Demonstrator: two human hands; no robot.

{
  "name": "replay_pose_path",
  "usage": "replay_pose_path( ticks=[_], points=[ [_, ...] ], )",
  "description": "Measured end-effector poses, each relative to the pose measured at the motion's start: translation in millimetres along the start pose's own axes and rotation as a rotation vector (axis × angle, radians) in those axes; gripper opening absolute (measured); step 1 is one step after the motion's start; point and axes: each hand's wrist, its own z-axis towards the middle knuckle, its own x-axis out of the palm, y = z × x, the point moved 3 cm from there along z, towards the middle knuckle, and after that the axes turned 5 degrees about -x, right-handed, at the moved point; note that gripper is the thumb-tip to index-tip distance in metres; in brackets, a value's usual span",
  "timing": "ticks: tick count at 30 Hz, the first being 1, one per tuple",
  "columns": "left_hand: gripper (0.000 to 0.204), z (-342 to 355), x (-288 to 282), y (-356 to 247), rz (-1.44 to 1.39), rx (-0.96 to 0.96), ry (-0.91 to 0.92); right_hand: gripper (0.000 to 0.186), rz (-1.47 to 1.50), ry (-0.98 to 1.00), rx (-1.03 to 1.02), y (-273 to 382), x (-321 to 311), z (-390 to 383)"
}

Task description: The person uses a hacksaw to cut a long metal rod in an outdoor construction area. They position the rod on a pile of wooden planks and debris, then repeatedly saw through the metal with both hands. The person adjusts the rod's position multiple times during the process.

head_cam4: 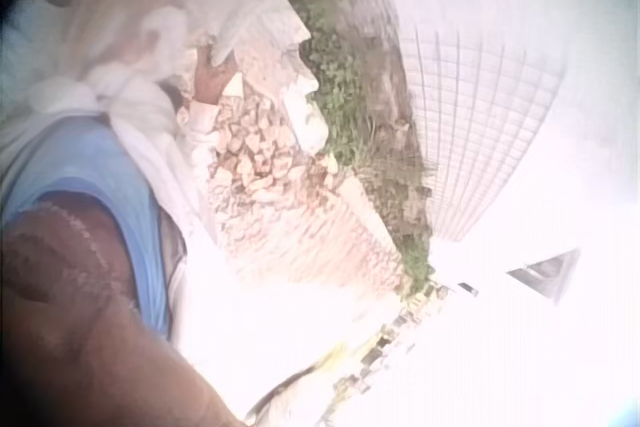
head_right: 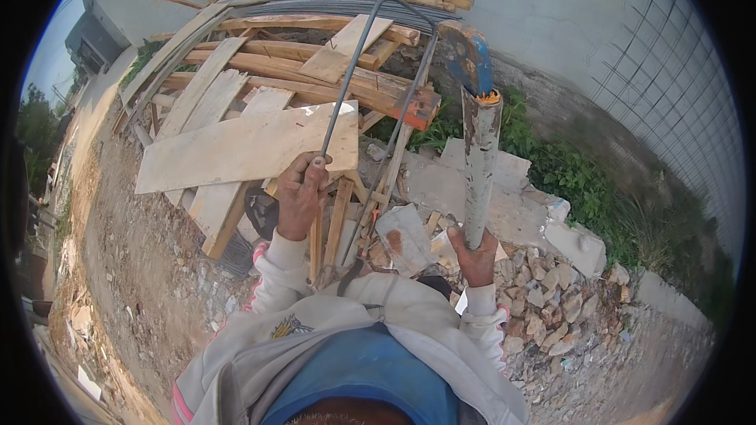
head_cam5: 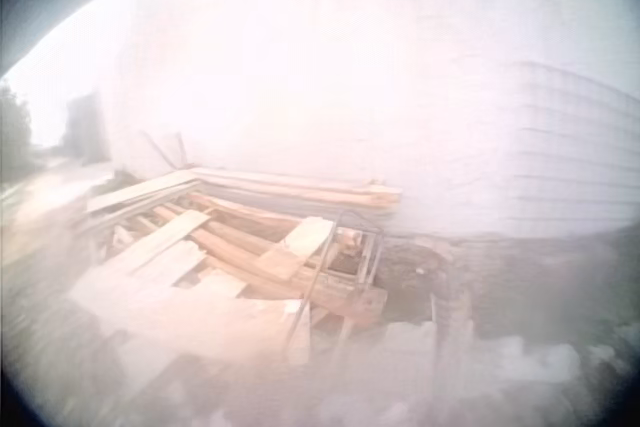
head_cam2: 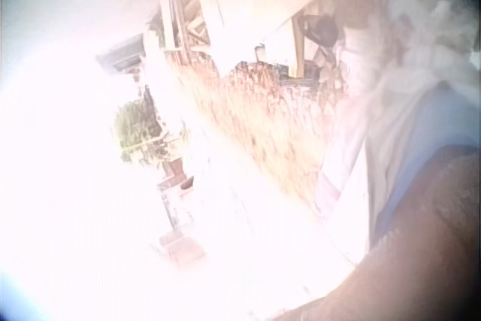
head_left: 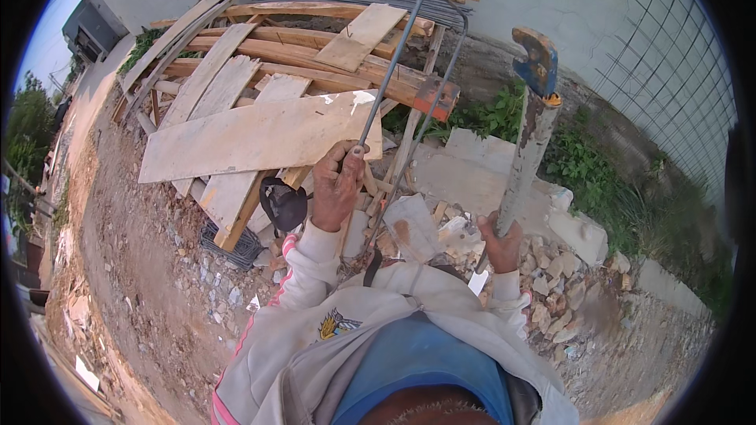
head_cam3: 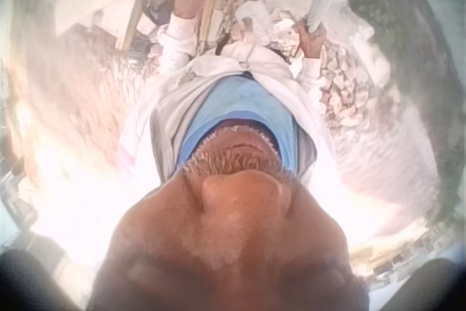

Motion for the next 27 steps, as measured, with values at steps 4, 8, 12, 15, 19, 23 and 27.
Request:
replay_pose_path(
  ticks=[4, 8, 12, 15, 19, 23, 27],
  points=[
    [0.031, 11.9, -6.4, -16.9, -0.326, -0.011, 0.123, 0.026, 0.131, 0.097, -0.145, 11.1, 29.3, 31.6],
    [0.028, 30.1, -2.9, -21.5, -0.59, 0.084, 0.15, 0.038, 0.317, 0.276, -0.155, 22.1, 63.2, 56.8],
    [0.026, 54.7, 4.7, 0.4, -0.786, 0.096, 0.143, 0.039, 0.436, 0.41, 0.017, 26.9, 79.9, 61.8],
    [0.024, 64.8, 8.1, 31.8, -0.758, 0.047, -0.04, 0.03, 0.363, 0.303, 0.055, 22.0, 70.4, 63.7],
    [0.025, 63.4, 3.7, 68.4, -0.434, -0.051, -0.15, 0.021, 0.275, 0.296, 0.033, 23.3, 55.0, 75.7],
    [0.024, 64.2, 5.8, 105.1, -0.126, -0.169, -0.092, 0.02, 0.078, 0.289, 0.084, 19.8, 25.5, 86.6],
    [0.023, 62.9, 17.9, 121.0, -0.017, -0.163, -0.031, 0.019, -0.01, 0.363, 0.099, 12.9, 6.0, 105.6]
  ],
)
